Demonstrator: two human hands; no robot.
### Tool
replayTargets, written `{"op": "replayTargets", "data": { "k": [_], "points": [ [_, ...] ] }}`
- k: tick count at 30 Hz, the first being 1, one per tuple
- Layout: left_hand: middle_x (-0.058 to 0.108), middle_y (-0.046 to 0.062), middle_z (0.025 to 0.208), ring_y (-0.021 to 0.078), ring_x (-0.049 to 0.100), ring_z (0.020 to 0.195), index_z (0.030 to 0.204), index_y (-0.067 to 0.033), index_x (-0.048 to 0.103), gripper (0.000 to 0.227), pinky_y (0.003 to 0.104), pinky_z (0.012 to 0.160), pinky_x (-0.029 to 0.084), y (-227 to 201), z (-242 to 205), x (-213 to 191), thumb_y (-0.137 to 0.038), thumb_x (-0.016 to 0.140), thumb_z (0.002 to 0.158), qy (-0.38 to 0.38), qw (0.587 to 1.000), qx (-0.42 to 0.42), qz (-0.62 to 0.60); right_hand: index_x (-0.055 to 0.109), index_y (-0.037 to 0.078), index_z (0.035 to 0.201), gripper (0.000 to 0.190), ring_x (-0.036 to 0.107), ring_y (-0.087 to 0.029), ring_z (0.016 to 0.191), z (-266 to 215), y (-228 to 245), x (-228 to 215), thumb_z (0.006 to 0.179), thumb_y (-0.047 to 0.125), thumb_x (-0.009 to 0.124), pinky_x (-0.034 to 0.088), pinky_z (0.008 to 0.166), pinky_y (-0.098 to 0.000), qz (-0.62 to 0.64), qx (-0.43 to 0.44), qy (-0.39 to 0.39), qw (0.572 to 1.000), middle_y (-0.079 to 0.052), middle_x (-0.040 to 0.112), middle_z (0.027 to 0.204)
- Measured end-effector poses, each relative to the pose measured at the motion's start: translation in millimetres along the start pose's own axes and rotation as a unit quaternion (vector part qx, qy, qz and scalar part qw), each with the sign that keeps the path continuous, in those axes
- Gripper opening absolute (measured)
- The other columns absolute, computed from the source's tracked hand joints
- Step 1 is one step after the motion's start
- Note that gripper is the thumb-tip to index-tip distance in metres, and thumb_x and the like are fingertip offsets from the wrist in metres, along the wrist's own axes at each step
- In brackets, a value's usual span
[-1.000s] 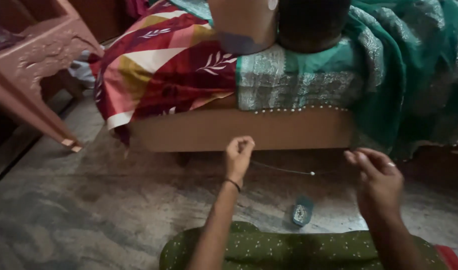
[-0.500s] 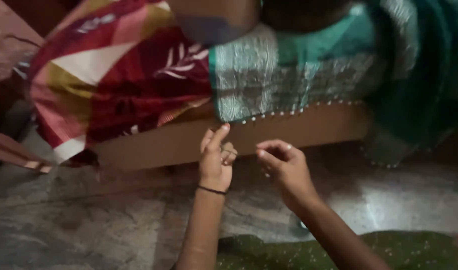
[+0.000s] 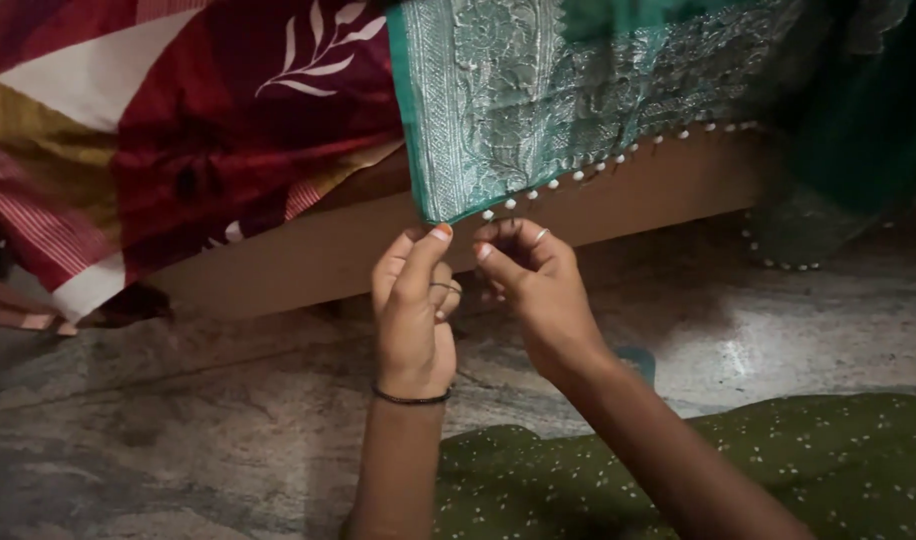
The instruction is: Threading decorative white beads onto the border of a green saree or fabric.
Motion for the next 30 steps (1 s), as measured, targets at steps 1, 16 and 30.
{"op": "replayTargets", "data": {
  "k": [1,16,30],
  "points": [
    [0.039,-0.012,0.062,-0.0013,0.026,0.048,0.096,-0.0067,0.062,0.007,0.02,0.044,0.019,0,-1,1,-0.013,0.064,0.098,0.001,1.0,-0.015,-0.013,0.069,0.004,0.105,0.01,0.056,-0.007,0.071,0,0,1,0.096,0.007,0.069,0.049,0.063,-0.0242,0.005,-0.017,0.008,1.0,0.0,0.065,0.085],
    [0.038,-0.012,0.063,-0.0017,0.026,0.048,0.095,-0.0098,0.061,0.006,0.02,0.043,0.019,-7,-5,3,-0.015,0.064,0.096,-0.024,1.0,-0.013,-0.007,0.069,0.005,0.105,0.011,0.055,-0.005,0.073,-12,9,16,0.095,0.005,0.068,0.045,0.062,-0.0226,0.009,-0.043,0.001,0.999,0.003,0.066,0.09],
    [0.038,-0.011,0.065,-0.0005,0.028,0.049,0.094,-0.0091,0.059,0.009,0.021,0.044,0.021,-7,-6,6,-0.016,0.064,0.097,-0.016,0.999,-0.025,-0.014,0.067,0.006,0.101,0.005,0.057,-0.005,0.074,-7,4,16,0.096,0.007,0.068,0.046,0.061,-0.0233,0.026,-0.036,-0.014,0.999,0.003,0.066,0.088]
  ]
}}
Point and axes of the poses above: each hand's wrist, its own z-axis towards the middle knuckle, its own x-axis out of the palm, y = z × x, the point moved 2 cm from there along z, towards the middle knuckle
